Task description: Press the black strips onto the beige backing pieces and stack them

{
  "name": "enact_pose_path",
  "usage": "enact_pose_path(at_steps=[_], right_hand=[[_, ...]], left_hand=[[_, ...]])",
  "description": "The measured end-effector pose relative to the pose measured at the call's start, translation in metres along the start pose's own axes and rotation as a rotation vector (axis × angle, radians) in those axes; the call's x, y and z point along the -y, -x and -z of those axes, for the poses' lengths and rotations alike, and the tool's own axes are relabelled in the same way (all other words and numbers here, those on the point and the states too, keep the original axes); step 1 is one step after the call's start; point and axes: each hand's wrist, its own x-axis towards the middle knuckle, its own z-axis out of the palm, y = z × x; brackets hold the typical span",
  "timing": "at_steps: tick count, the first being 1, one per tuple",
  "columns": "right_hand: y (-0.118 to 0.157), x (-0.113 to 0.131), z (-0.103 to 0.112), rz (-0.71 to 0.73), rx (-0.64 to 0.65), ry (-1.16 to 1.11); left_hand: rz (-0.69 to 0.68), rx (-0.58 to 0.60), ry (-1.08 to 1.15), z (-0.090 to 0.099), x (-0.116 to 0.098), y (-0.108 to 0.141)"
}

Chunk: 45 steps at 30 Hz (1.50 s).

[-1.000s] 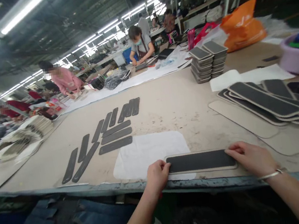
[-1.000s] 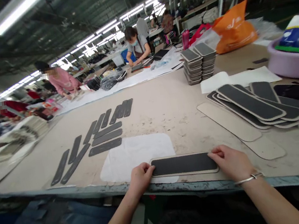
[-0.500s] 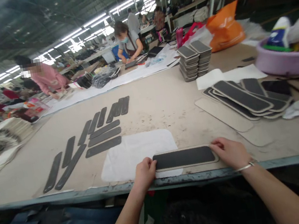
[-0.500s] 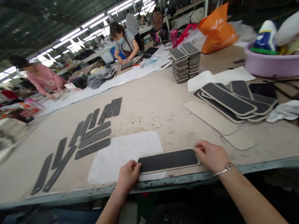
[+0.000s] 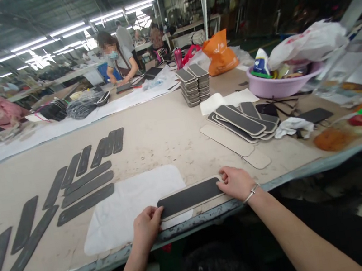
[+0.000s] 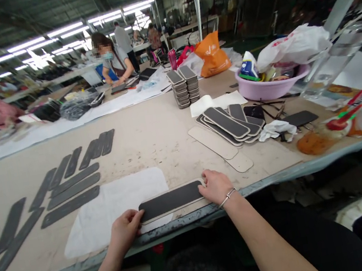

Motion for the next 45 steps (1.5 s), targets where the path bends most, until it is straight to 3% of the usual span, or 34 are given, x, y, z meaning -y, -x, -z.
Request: enact_pose_path(at_steps=[11,17,20,22,25,28,33,36,40,45], right_hand=[[-0.002,-0.002,0.002,0.01,0.006,-0.023],[0.002,-0.008,0.003,0.094,0.01,-0.066],[0.006,-0.011,0.004,0.158,0.026,-0.091],[0.009,-0.013,0.004,0.179,0.042,-0.112],[0.011,-0.015,0.001,0.188,0.061,-0.145],[0.01,-0.017,-0.001,0.188,0.061,-0.176],[0.008,-0.019,-0.004,0.171,0.06,-0.174],[0.01,-0.018,-0.003,0.187,0.057,-0.183],[0.01,-0.017,-0.002,0.207,0.034,-0.197],[0.012,-0.023,-0.004,0.216,0.002,-0.252]], left_hand=[[0.009,0.001,0.046,0.003,-0.005,0.004],[-0.119,-0.18,0.104,0.001,-0.003,0.018],[-0.228,-0.244,-0.011,0.004,-0.006,0.023],[-0.264,-0.224,-0.102,0.009,-0.012,0.022],[-0.286,-0.159,-0.246,0.02,-0.026,0.019],[-0.337,-0.17,-0.364,0.028,-0.043,0.017],[-0.445,-0.134,-0.376,0.021,-0.068,0.017],[-0.468,-0.05,-0.223,0.013,-0.081,0.017],[-0.416,-0.006,0.144,0.008,-0.113,0.016],[-0.452,0.107,0.318,-0.001,-0.15,0.008]])
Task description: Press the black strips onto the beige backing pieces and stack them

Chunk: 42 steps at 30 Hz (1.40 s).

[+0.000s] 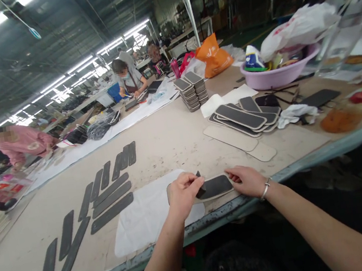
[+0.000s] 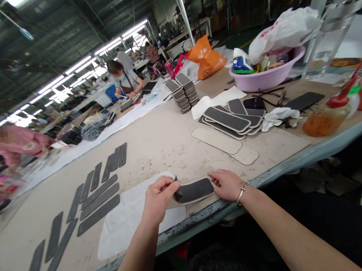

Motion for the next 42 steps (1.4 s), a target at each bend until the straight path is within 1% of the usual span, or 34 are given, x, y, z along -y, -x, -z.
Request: enact_pose_path(at_steps=[1,3,5,6,7,9,11,13,15,17,20,22,24,28,30,32,34,36,38,42], right_hand=[[0.004,-0.001,0.0,0.0,-0.025,-0.018],[0.018,0.003,0.001,0.023,-0.151,-0.039],[0.035,0.017,-0.001,0.101,-0.301,-0.039],[0.044,0.028,-0.003,0.162,-0.331,-0.032],[0.052,0.041,-0.006,0.227,-0.309,-0.024],[0.062,0.072,-0.018,0.346,-0.13,0.004],[0.064,0.1,-0.038,0.419,0.019,0.06],[0.059,0.12,-0.062,0.452,0.07,0.138],[0.05,0.129,-0.084,0.42,0.082,0.222],[0.042,0.133,-0.101,0.326,0.127,0.285],[0.033,0.133,-0.11,0.203,0.208,0.318],[0.032,0.134,-0.11,0.185,0.227,0.315],[0.033,0.134,-0.109,0.18,0.238,0.301],[0.036,0.131,-0.106,0.176,0.243,0.234],[0.036,0.127,-0.103,0.176,0.214,0.176],[0.035,0.121,-0.098,0.167,0.196,0.119],[0.033,0.117,-0.093,0.164,0.2,0.083],[0.031,0.114,-0.091,0.175,0.205,0.082],[0.029,0.116,-0.09,0.198,0.197,0.115],[0.029,0.123,-0.089,0.233,0.194,0.169]], left_hand=[[-0.002,0.003,0.049,-0.002,0.001,-0.004],[0.047,-0.022,0.19,-0.004,0.01,-0.009],[0.134,-0.073,0.309,-0.003,0.024,-0.01],[0.177,-0.103,0.356,-0.002,0.031,-0.009],[0.21,-0.13,0.391,-0.001,0.038,-0.008],[0.253,-0.163,0.44,0.001,0.047,-0.004],[0.273,-0.179,0.488,0.003,0.048,0.0],[0.27,-0.177,0.515,0.005,0.045,0.002],[0.256,-0.165,0.532,0.007,0.038,0.003],[0.224,-0.152,0.544,0.007,0.032,0.004],[0.17,-0.148,0.609,0.004,0.018,0.001],[0.131,-0.153,0.675,0.0,0.004,-0.004],[0.064,-0.162,0.732,-0.002,-0.014,-0.01],[-0.047,-0.157,0.832,0.001,-0.048,-0.016],[-0.064,-0.152,0.884,0.006,-0.055,-0.015],[-0.059,-0.139,0.953,0.012,-0.056,-0.011],[-0.041,-0.124,1.028,0.016,-0.055,-0.007],[-0.028,-0.112,1.087,0.018,-0.059,-0.004],[-0.034,-0.091,1.116,0.016,-0.07,-0.004],[-0.123,-0.012,1.098,0.006,-0.108,-0.018]])
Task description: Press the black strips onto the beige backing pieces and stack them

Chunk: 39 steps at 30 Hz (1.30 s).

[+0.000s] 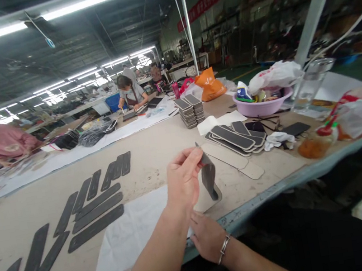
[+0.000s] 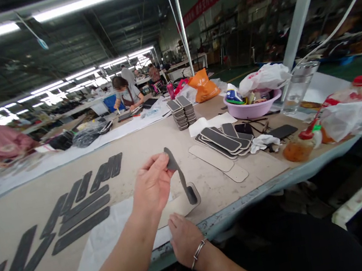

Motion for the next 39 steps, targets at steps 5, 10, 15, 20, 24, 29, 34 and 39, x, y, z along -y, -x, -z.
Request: enact_pose_path(at_steps=[5,10,15,20,24,29,34,39], right_hand=[[-0.001,-0.003,0.016,-0.008,0.0,-0.06],[0.004,-0.016,0.032,-0.038,-0.101,-0.135],[0.034,-0.056,0.039,-0.377,-0.402,-0.908],[0.069,-0.101,0.065,-0.615,-0.535,-1.606],[0.065,-0.098,0.079,-0.674,-0.487,-1.654],[0.05,-0.08,0.069,-0.682,-0.46,-1.432],[0.053,-0.085,0.066,-0.737,-0.349,-1.069],[0.04,-0.101,0.087,-0.713,-0.322,-0.544]], left_hand=[[-0.016,0.088,-0.028,-0.028,0.0,-0.03],[0.013,0.052,-0.117,-0.021,0.009,-0.031],[0.011,-0.023,-0.125,0.016,0.007,0.002],[0.06,-0.149,-0.098,0.073,0.01,0.041],[0.167,-0.201,-0.085,0.111,0.018,0.065],[0.201,-0.303,-0.082,0.136,0.02,0.088],[0.223,-0.431,-0.171,0.161,0.025,0.105],[0.255,-0.458,-0.622,0.192,0.04,0.099]])
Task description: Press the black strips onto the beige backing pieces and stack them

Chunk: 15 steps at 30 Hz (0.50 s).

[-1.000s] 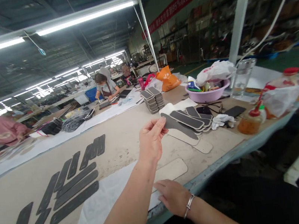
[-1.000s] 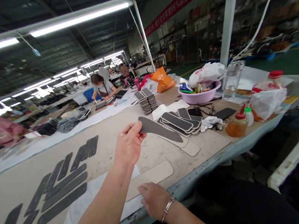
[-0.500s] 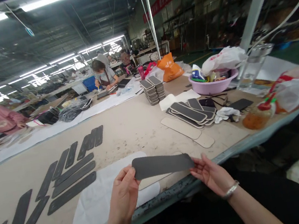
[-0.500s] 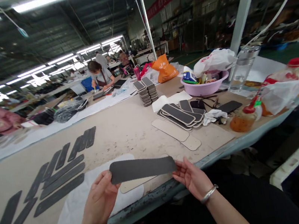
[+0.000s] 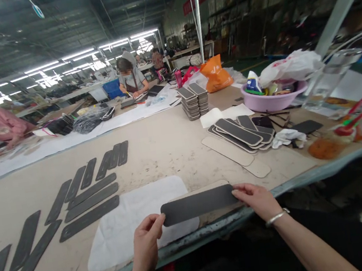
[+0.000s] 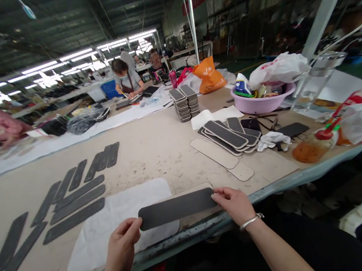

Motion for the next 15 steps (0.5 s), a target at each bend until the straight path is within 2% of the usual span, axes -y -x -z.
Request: enact_pose_path(at_steps=[2,5,10,15], right_hand=[[-0.013,0.005,0.002,0.051,-0.046,0.172],[-0.03,0.008,-0.001,0.049,-0.097,0.346],[-0.042,0.0,-0.01,0.019,-0.119,0.431],[-0.042,-0.002,-0.01,0.018,-0.082,0.484]], left_hand=[[-0.042,-0.009,-0.205,-0.001,0.005,-0.011],[-0.1,-0.011,-0.407,-0.005,0.009,-0.024],[-0.108,0.01,-0.616,-0.009,0.018,-0.036],[-0.137,0.043,-0.779,-0.007,0.023,-0.042]])
